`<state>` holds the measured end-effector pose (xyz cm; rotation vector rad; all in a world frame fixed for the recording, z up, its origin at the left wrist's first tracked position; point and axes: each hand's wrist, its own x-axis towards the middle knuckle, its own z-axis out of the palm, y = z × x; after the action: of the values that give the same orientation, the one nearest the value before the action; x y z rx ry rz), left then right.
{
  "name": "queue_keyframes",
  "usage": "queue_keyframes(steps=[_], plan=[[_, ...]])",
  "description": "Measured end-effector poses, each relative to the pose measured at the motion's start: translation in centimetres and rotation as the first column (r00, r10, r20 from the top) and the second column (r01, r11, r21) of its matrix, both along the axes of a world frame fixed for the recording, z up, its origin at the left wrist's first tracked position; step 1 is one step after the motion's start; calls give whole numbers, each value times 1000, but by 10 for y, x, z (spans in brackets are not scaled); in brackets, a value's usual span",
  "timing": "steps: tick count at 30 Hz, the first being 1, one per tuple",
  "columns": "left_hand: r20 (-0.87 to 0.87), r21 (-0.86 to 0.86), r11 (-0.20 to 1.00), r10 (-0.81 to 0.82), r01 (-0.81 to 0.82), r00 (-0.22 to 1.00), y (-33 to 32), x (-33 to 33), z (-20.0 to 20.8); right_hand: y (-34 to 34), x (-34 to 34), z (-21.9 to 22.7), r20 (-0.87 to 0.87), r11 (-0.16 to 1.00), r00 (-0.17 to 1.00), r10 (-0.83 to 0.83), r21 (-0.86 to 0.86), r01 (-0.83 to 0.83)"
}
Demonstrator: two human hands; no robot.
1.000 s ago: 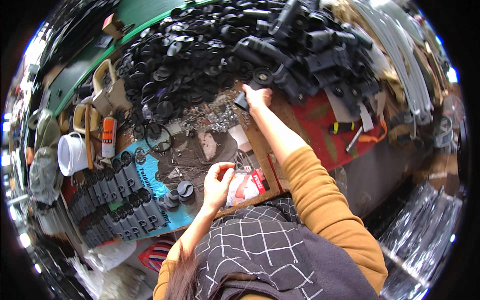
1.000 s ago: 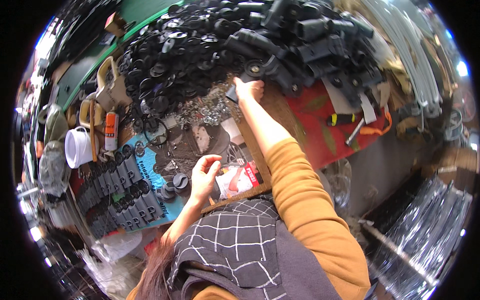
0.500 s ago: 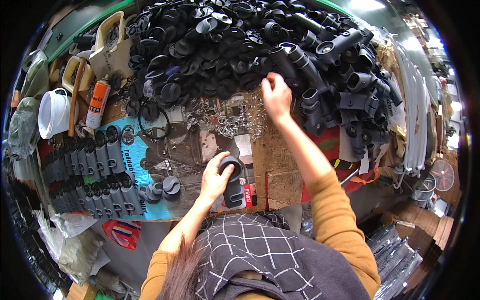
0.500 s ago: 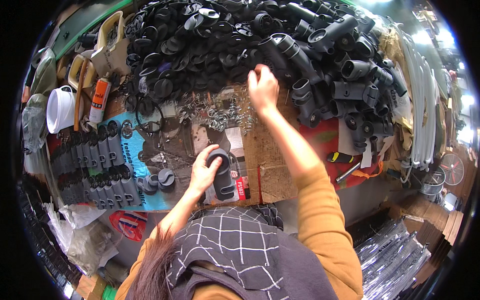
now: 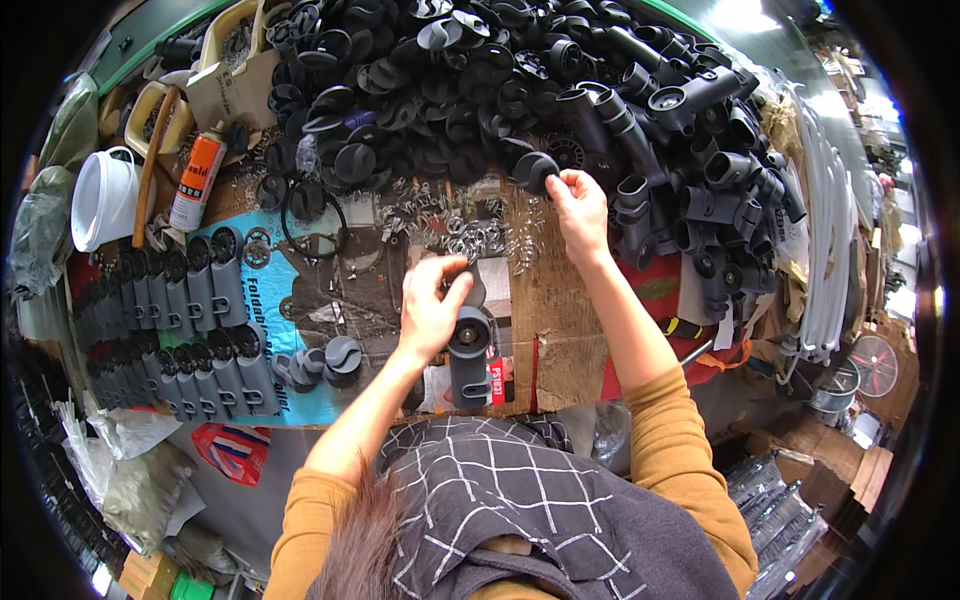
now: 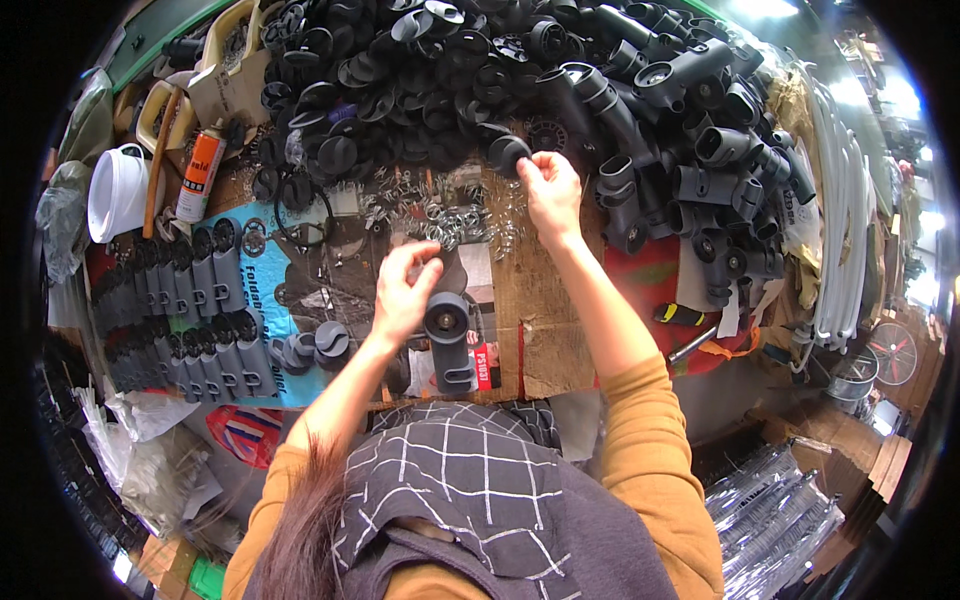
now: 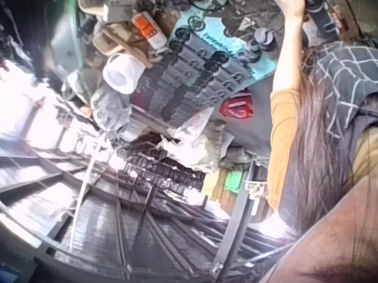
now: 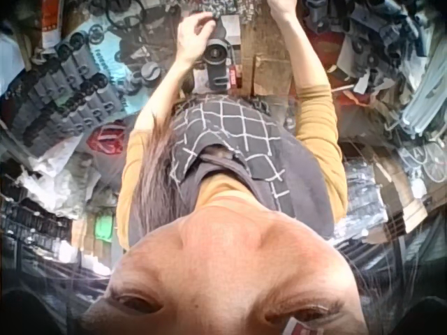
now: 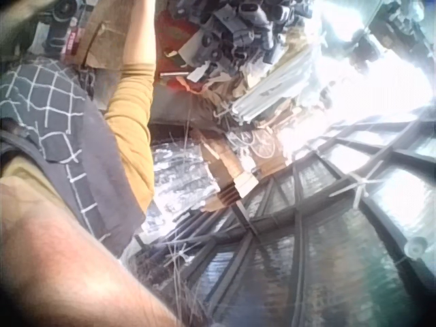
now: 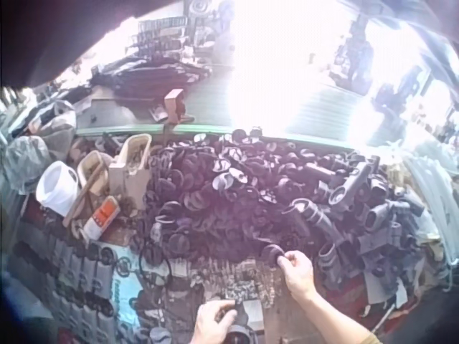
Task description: The person repeatedly picks up small black plastic components and circular inserts from a cluttered workbench, fits the inserts into the components, and places the assembled units aside. The person handles items one at a time, turning them over and pressing parts together by hand.
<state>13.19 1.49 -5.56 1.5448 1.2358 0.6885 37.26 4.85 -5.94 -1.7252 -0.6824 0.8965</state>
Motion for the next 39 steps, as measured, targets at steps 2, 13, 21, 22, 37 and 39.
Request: queue_keyframes(steps=[2,13,21,22,37,39], plan=[[131,-24,999,41,-38,991,19,12,9,-19,-15,23,-271,998,961,50,-34,-61],[527,-480,877,256,35,810,2,-4,42,-67,-82,74,-697,958,717,16,-195,-212],[448,-557,830,301,-1,842,-27,-26,28,-108,-113,61,-606,878,793,69,-341,-337],[322,-501,865,226,-37,919,-26,-39,26,-107,-111,56,-497,882,865,71,-373,-287],[-546,56,984,-110,167,831,-31,-151,2,17,-27,-20,818,989,560,130,-71,-127],[-465,198,973,-15,120,885,-24,-130,12,-7,-44,1,726,982,663,181,-100,-158]])
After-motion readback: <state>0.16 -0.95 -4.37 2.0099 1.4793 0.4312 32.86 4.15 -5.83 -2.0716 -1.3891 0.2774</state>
